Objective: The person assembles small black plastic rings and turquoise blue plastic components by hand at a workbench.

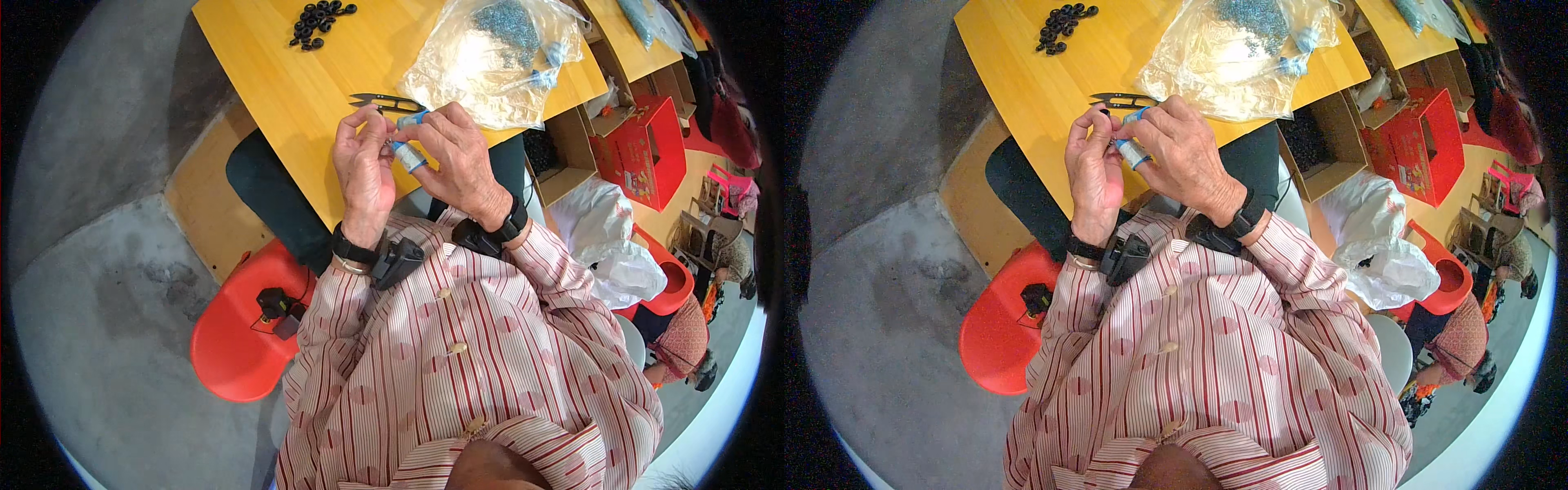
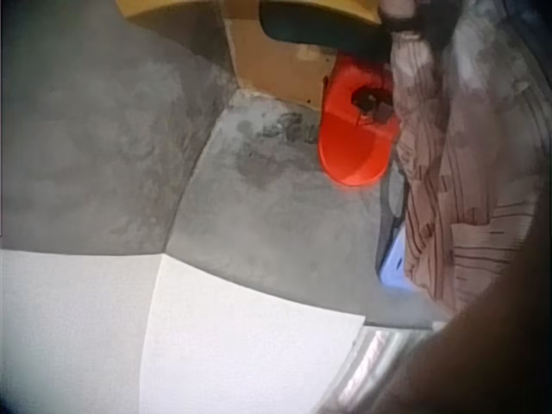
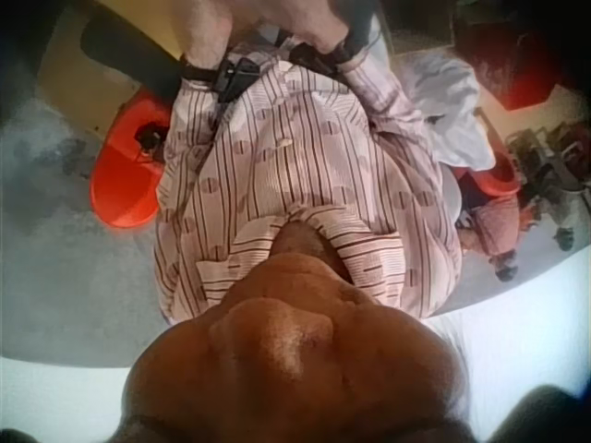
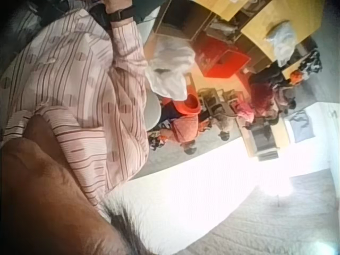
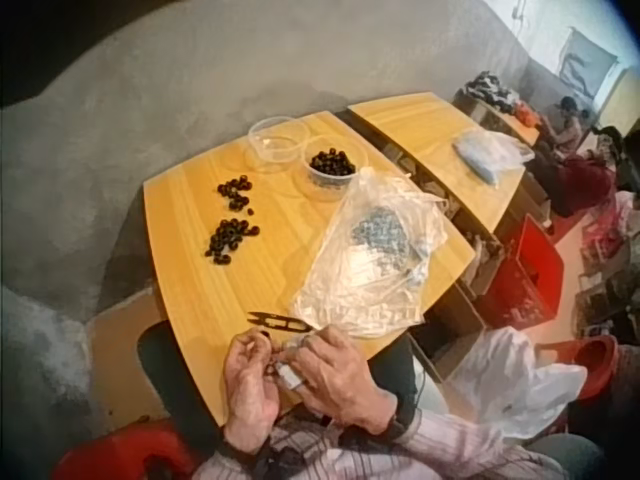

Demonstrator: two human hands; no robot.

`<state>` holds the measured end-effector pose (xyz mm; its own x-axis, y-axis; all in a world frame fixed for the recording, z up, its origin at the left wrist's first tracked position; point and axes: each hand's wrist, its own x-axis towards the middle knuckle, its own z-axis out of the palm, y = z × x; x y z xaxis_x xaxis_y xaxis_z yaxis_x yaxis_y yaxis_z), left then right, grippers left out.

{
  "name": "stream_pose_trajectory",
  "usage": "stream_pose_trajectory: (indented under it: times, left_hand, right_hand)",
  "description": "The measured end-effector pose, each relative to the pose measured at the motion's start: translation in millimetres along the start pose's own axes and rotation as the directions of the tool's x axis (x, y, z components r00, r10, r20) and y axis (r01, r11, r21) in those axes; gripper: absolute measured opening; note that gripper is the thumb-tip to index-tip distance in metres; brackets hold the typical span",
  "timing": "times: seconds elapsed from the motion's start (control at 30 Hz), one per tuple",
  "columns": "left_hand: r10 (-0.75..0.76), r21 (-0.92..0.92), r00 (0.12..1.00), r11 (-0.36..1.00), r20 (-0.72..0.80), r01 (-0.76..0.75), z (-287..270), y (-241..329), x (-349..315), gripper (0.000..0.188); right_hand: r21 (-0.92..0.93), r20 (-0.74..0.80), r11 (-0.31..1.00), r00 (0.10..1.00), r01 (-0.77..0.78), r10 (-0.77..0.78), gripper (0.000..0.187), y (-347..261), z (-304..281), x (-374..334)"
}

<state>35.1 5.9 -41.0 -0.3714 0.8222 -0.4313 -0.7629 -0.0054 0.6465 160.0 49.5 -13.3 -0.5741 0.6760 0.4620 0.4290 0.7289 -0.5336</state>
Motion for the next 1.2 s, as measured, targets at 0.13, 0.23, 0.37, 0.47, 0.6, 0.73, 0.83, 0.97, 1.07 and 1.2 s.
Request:
stream_pose_trajectory:
  times: [0.13, 0.23, 0.37, 0.47, 0.6, 0.73, 0.83, 0.97, 1.07, 1.2]
  left_hand:
    - [-0.010, 0.047, 0.999, 0.999, 0.035, 0.009, -2.4, 3.0, 3.5, 0.022]
    - [-0.014, 0.068, 0.998, 0.998, 0.055, 0.010, -3.0, 4.4, 3.9, 0.021]
    - [0.007, 0.083, 0.998, 0.997, 0.058, -0.012, -2.0, 4.2, 3.9, 0.019]
    - [0.021, 0.125, 1.000, 0.992, 0.022, -0.023, -1.5, 0.7, 4.6, 0.019]
    - [0.077, 0.202, 0.997, 0.976, 0.032, -0.082, -0.1, -2.2, 3.3, 0.020]
    - [0.139, 0.280, 0.990, 0.950, 0.013, -0.137, 3.4, -2.5, 1.6, 0.019]
    - [0.164, 0.306, 0.986, 0.938, 0.021, -0.162, 5.9, -2.0, -0.7, 0.019]
    - [0.177, 0.337, 0.983, 0.924, 0.042, -0.181, 4.1, -1.1, -2.7, 0.020]
    - [0.209, 0.338, 0.977, 0.917, 0.038, -0.210, 4.6, -3.2, -2.0, 0.021]
    - [0.231, 0.350, 0.972, 0.909, 0.031, -0.227, 6.8, -3.2, -1.2, 0.021]
  right_hand:
    - [0.011, 0.030, 1.000, 0.999, -0.028, 0.028, 0.027, 3.5, -5.4, -3.8]
    - [0.044, 0.023, 0.997, 0.998, -0.060, 0.059, 0.030, 5.6, -6.2, -5.0]
    - [0.063, 0.073, 0.997, 0.996, -0.049, 0.045, 0.029, 6.3, -7.1, -2.4]
    - [0.066, 0.105, 0.996, 0.993, -0.064, 0.057, 0.026, 6.1, -6.8, -2.4]
    - [0.073, 0.102, 0.993, 0.991, -0.094, 0.086, 0.022, 4.3, -5.7, -2.8]
    - [0.074, 0.081, 0.993, 0.993, -0.096, 0.090, 0.019, 5.5, -4.3, -2.5]
    - [0.074, 0.015, 0.994, 0.997, -0.080, 0.080, 0.024, 6.8, -3.5, -2.7]
    - [0.078, 0.074, 0.988, 0.989, -0.135, 0.129, 0.019, 5.5, -5.9, -4.7]
    - [0.071, 0.044, 0.991, 0.993, -0.110, 0.107, 0.019, 5.5, -6.1, -4.6]
    - [0.097, 0.061, 0.987, 0.991, -0.126, 0.120, 0.019, 3.9, -6.1, -4.9]
